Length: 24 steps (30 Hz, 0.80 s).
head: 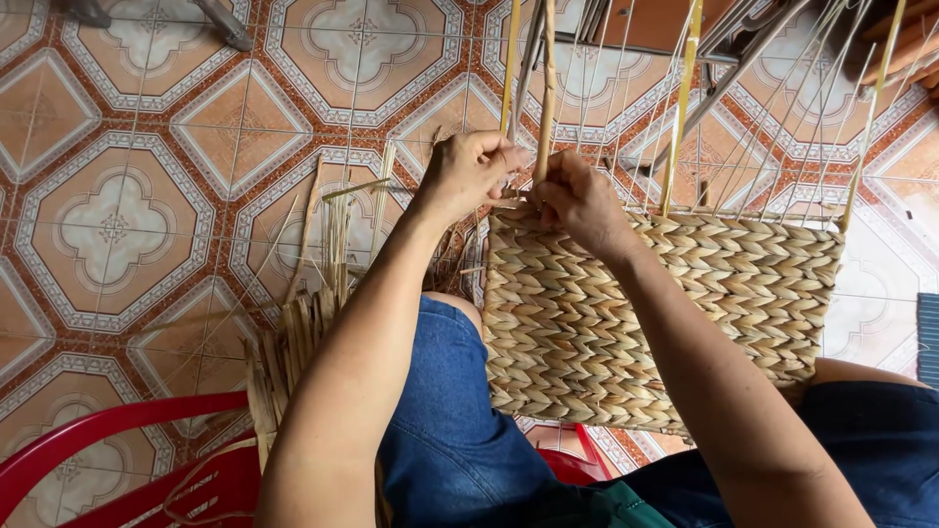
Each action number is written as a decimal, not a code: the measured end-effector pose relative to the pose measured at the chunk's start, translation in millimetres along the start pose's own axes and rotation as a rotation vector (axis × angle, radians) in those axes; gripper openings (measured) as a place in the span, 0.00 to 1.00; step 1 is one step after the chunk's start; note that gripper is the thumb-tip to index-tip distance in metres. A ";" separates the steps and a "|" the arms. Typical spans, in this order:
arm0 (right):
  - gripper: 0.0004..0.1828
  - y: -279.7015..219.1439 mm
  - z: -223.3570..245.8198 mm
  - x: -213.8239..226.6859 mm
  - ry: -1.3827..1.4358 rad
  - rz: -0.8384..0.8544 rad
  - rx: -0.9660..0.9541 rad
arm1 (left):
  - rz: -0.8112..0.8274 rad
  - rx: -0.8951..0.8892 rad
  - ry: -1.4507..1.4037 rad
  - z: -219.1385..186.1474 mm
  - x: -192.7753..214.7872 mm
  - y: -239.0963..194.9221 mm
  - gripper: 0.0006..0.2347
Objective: The person sits on the floor weaving a water hyacinth basket on a wooden frame. They tuck and weave reed strips along the top edge of the pre-woven body, pull strips tight, press the weave flat by hand, and rotate the basket to work around it.
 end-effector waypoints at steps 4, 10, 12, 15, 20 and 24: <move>0.07 -0.3 5.2 -6.5 -0.116 -0.087 -0.066 | 0.106 -0.098 -0.259 -18.4 -6.2 -22.9 0.10; 0.05 1.1 0.8 -21.2 -0.474 -0.192 0.232 | -0.019 0.034 0.104 -45.7 7.1 -39.9 0.16; 0.06 -8.6 19.5 -21.5 -0.469 -0.157 0.352 | 0.183 0.420 0.376 -35.0 2.3 -49.9 0.17; 0.07 -5.0 8.4 -16.3 -0.244 -0.196 0.283 | 0.073 0.267 0.410 45.8 -0.9 -20.9 0.12; 0.11 -7.7 17.5 -20.4 -0.387 -0.211 0.130 | 0.060 0.330 0.578 -5.7 7.6 -39.9 0.12; 0.12 0.3 4.6 -14.5 -0.321 -0.190 0.288 | 0.225 0.195 0.477 -20.3 -12.2 -47.7 0.22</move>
Point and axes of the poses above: each hand's wrist, its own y-axis towards the middle knuckle, its own x-axis out of the back of the hand, z = x × y, the point moved 7 cm from there along y, towards the middle knuckle, and after that the axes turned 5 degrees about z, right-handed, at the moved point
